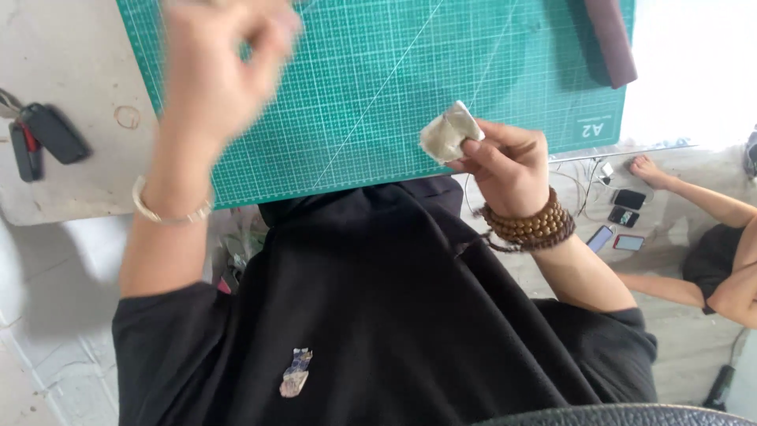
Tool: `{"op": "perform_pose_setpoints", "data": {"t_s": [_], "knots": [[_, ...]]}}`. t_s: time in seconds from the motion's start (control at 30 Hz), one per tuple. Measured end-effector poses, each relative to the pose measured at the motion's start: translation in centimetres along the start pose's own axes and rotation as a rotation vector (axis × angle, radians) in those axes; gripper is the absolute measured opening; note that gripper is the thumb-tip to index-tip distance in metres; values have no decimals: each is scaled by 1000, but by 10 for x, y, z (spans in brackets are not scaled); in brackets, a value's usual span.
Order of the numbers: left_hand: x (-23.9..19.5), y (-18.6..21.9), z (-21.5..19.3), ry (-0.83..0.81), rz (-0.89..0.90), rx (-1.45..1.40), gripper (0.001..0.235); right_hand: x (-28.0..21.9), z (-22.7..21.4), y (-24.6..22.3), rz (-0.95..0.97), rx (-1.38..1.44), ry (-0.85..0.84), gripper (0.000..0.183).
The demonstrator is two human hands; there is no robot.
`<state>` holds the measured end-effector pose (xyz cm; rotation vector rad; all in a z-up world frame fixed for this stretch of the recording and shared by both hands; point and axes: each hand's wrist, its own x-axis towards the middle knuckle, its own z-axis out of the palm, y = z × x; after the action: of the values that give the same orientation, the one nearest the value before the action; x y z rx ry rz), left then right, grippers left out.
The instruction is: Cleaning a motor armature using a cloth and a metal pick on a cutting mat, followed by wiping the work surface.
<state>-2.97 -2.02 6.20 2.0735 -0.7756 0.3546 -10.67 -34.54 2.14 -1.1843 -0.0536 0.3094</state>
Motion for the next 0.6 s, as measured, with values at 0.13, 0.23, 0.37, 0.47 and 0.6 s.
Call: {"op": "perform_pose_setpoints", "data": {"t_s": [0.13, 0.23, 0.37, 0.47, 0.6], "knots": [[8, 49, 31, -218, -168, -131, 28, 11, 12, -6, 45, 116, -81, 26], [3, 56, 53, -283, -208, -335, 32, 20, 23, -6, 38, 26, -115, 27], [-1, 55, 66, -96, -282, -641, 26, 30, 33, -8, -69, -228, -42, 22], [-5, 54, 68, -71, -356, -731, 24, 35, 34, -14, -208, -482, -97, 20], [-9, 52, 70, -48, -402, -883, 19, 40, 25, -12, -560, -917, -188, 24]]}}
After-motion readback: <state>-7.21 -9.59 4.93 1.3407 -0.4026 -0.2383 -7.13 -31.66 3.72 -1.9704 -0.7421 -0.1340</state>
